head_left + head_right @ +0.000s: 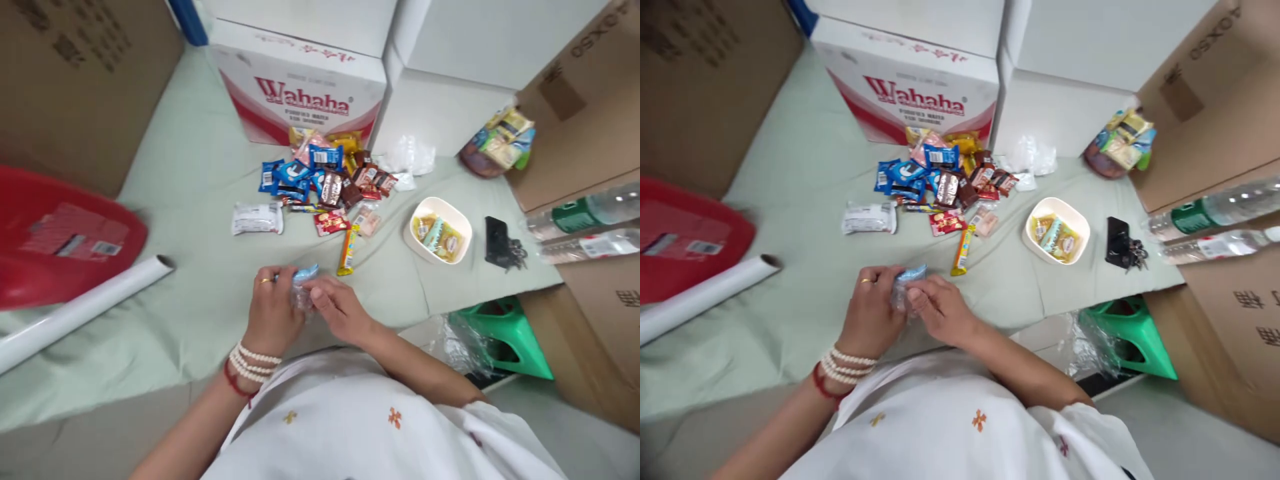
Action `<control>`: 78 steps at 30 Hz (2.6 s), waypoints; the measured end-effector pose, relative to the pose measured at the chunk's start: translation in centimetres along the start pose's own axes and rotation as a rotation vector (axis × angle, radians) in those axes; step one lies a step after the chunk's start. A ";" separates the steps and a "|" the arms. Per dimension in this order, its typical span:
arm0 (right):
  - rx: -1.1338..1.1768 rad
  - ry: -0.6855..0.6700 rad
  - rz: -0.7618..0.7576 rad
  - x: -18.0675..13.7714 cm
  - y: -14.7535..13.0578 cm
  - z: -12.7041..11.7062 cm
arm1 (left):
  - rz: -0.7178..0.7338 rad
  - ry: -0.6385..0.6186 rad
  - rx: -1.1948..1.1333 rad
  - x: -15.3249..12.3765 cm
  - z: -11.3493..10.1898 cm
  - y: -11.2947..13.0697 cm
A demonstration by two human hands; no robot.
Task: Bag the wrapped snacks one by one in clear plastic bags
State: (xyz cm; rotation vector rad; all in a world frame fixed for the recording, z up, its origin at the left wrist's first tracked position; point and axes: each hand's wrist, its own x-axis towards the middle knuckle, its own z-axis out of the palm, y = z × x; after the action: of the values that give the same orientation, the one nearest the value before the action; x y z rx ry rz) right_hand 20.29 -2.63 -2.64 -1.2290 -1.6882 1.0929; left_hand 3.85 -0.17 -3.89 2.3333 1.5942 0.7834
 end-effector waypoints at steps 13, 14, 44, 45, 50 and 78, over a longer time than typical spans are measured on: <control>0.244 0.146 0.297 -1.8 2.6 -1.1 | -0.023 -0.207 -0.840 -2.0 0.9 4.1; 0.207 0.183 0.274 -2.1 2.4 -2.2 | -0.084 -0.222 -0.946 -2.2 0.6 4.0; -1.423 -0.102 0.628 18.6 8.5 -26.9 | -0.253 0.025 -0.415 -7.7 -0.9 -5.4; -1.422 -0.096 0.661 18.8 8.5 -26.9 | -0.267 0.035 -0.418 -7.8 -0.9 -5.5; -1.285 0.094 0.594 14.3 4.4 -27.6 | -0.374 0.083 -0.516 -8.0 -1.4 -5.1; -0.011 -0.060 0.257 -0.3 0.3 -4.1 | -0.489 -0.160 -1.047 1.0 1.6 2.6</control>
State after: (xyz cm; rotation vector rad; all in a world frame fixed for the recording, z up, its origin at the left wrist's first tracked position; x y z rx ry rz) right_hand 24.26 -2.04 -1.52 -1.4636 -1.6123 1.2850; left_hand 7.03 -0.07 -3.76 1.1779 1.1564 0.9464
